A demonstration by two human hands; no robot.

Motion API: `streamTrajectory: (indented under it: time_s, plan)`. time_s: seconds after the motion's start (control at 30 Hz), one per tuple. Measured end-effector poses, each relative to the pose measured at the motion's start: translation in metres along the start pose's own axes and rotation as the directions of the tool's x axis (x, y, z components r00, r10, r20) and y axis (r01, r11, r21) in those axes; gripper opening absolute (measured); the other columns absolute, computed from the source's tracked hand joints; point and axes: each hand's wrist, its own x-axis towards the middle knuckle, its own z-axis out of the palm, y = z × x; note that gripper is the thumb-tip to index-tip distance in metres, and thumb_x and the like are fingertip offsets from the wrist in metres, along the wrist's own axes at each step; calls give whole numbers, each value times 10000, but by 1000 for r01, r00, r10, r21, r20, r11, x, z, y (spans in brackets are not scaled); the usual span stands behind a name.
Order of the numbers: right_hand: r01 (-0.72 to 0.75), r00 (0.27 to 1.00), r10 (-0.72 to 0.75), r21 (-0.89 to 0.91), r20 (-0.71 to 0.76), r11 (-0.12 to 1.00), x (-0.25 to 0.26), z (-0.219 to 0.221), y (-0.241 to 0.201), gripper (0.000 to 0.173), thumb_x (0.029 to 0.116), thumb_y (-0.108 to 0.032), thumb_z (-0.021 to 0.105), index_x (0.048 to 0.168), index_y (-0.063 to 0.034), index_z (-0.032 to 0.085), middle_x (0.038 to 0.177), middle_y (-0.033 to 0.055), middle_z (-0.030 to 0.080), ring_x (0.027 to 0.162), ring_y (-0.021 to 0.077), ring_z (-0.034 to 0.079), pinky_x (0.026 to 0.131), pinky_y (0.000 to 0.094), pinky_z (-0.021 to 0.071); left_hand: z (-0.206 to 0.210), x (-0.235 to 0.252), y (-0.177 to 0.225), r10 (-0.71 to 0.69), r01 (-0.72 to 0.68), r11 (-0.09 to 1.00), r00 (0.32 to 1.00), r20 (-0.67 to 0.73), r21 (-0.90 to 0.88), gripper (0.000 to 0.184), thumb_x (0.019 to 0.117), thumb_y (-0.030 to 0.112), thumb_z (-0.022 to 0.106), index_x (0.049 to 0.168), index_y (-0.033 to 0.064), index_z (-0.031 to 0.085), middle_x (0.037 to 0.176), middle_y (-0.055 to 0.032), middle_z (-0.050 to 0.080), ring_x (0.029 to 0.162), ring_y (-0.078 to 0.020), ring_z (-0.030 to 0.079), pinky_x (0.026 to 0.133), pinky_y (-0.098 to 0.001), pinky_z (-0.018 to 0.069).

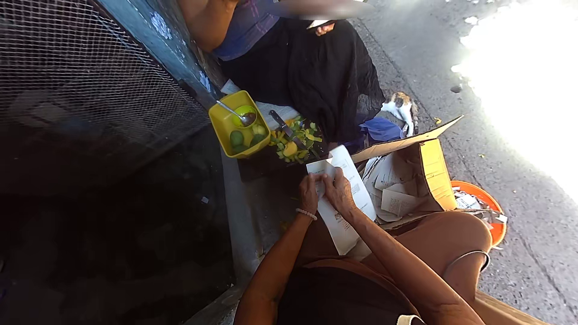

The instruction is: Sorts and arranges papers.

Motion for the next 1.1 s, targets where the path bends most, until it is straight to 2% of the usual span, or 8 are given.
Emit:
streamTrajectory:
  time_s: [0.1,0.17,0.27,0.33,0.4,0.6,0.77,1.1]
  plan:
    - [-174,979,108,442,172,880,10,6,3,424,1133,-240,302,1294,78,532,942,134,671,776,164,715,747,310,619,-3,0,1,-57,54,988,998,-18,-146,425,1091,201,380,1181,-132,628,1084,-215,682,1025,-159,656,982,-319,507]
    - [-200,972,97,536,214,820,14,2,8,443,1135,-240,282,1242,80,569,956,121,682,820,155,707,783,310,607,-3,3,1,-121,114,971,992,-21,-210,284,1054,122,524,1146,-122,636,1030,-191,693,945,-145,683,916,-315,557]
    - [-6,1000,5,42,6,999,13,-20,23,259,1042,-136,537,1156,21,709,1042,159,718,967,229,695,900,396,561,-2,3,6,-173,167,971,985,-17,-171,269,1066,101,518,1170,-117,636,1080,-212,689,977,-184,690,929,-342,564]
    - [-39,996,15,-262,-93,964,12,-40,35,334,1000,-171,602,1248,44,665,1200,285,644,1160,422,612,1022,556,476,-1,1,13,-188,183,973,982,-20,-142,279,1079,100,492,1176,-119,635,1094,-222,682,995,-191,677,942,-342,542]
    - [-163,984,124,-370,-129,914,15,-55,52,443,1013,-257,603,1330,53,591,1277,325,583,1224,485,554,1017,604,449,1,2,15,-194,189,974,981,-27,-125,261,1074,103,507,1133,-108,650,1036,-205,688,949,-182,681,911,-341,551]
    - [-283,958,286,-167,-7,945,21,-70,99,446,1094,-351,476,1230,45,628,1063,222,684,989,307,665,912,485,502,3,3,10,-195,195,981,981,-20,-8,232,1009,111,635,1125,-88,667,1083,-222,677,1008,-252,679,950,-412,547]
    - [-251,967,246,-78,-70,965,24,-71,124,334,1050,-282,580,957,34,635,794,123,589,733,217,579,718,430,482,2,4,11,-192,193,981,980,-54,23,242,1026,125,614,1115,-92,674,1120,-239,659,1041,-271,662,971,-415,533]
    - [-124,989,96,-291,-109,949,27,-80,125,350,1057,-282,562,1065,60,639,877,214,653,843,359,651,790,545,493,-1,6,5,-209,211,977,976,-53,21,262,980,82,669,1166,-101,643,1161,-243,632,1060,-285,648,974,-418,535]
